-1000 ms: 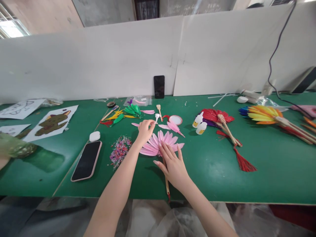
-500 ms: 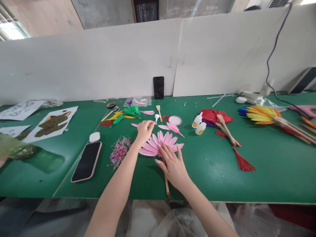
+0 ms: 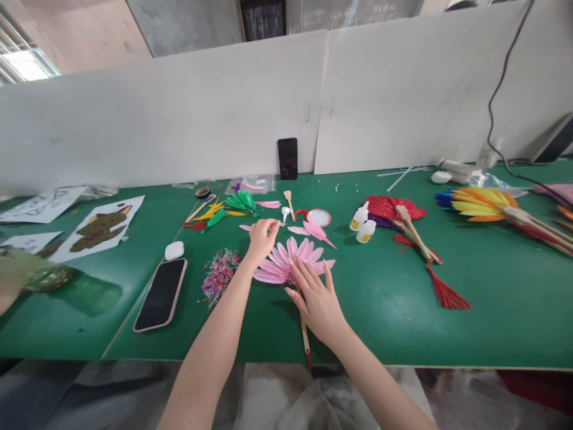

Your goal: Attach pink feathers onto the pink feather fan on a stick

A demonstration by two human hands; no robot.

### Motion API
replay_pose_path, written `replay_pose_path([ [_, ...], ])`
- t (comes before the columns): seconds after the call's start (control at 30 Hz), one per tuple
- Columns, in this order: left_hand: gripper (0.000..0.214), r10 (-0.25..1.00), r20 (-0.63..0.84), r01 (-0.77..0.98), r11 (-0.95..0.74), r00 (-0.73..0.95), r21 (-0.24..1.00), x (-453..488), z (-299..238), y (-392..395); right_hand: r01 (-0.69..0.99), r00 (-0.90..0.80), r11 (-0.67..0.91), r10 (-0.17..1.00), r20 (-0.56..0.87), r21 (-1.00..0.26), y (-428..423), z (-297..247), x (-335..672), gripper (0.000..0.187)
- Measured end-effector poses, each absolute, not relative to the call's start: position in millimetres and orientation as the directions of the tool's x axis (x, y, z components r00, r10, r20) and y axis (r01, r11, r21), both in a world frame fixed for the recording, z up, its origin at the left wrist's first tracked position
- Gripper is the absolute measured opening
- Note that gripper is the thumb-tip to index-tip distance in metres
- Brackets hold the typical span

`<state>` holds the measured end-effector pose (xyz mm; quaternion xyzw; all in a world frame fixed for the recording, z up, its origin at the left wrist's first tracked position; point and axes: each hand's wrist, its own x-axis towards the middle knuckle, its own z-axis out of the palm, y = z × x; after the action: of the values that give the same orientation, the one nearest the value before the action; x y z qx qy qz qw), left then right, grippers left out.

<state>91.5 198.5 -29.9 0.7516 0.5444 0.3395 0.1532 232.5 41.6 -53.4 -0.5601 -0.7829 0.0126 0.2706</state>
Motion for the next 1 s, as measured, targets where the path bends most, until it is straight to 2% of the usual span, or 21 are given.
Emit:
replay_pose_path([
  [0.23, 0.02, 0.938, 0.326, 0.73, -0.304, 0.118, 0.612, 88, -32, 204, 0.867, -0.235, 0.379, 0.884, 0.404, -0.325, 41, -56, 233, 0.049],
  [0.5, 0.018, 0.921, 0.344, 0.81, -0.057, -0.183, 0.584, 50, -30, 214, 0.865, -0.237, 0.376, 0.889, 0.391, -0.332, 39, -53, 236, 0.049],
  [0.6, 0.037, 0.95, 0.287, 0.853, -0.045, -0.125, 0.521, 42, -31, 213, 0.862, -0.223, 0.364, 0.898, 0.38, -0.353, 38, -50, 237, 0.048],
  [0.67, 0.041, 0.97, 0.231, 0.869, -0.045, -0.081, 0.493, 41, -34, 212, 0.855, -0.203, 0.353, 0.902, 0.382, -0.379, 38, -48, 239, 0.046],
  [0.87, 0.007, 0.977, 0.185, 0.87, 0.0, -0.105, 0.493, 40, -36, 211, 0.813, -0.133, 0.338, 0.901, 0.414, -0.475, 38, -44, 239, 0.042],
  [1.0, 0.006, 0.985, 0.154, 0.836, -0.015, -0.084, 0.549, 38, -30, 211, 0.772, -0.078, 0.352, 0.879, 0.47, -0.53, 41, -39, 245, 0.046],
])
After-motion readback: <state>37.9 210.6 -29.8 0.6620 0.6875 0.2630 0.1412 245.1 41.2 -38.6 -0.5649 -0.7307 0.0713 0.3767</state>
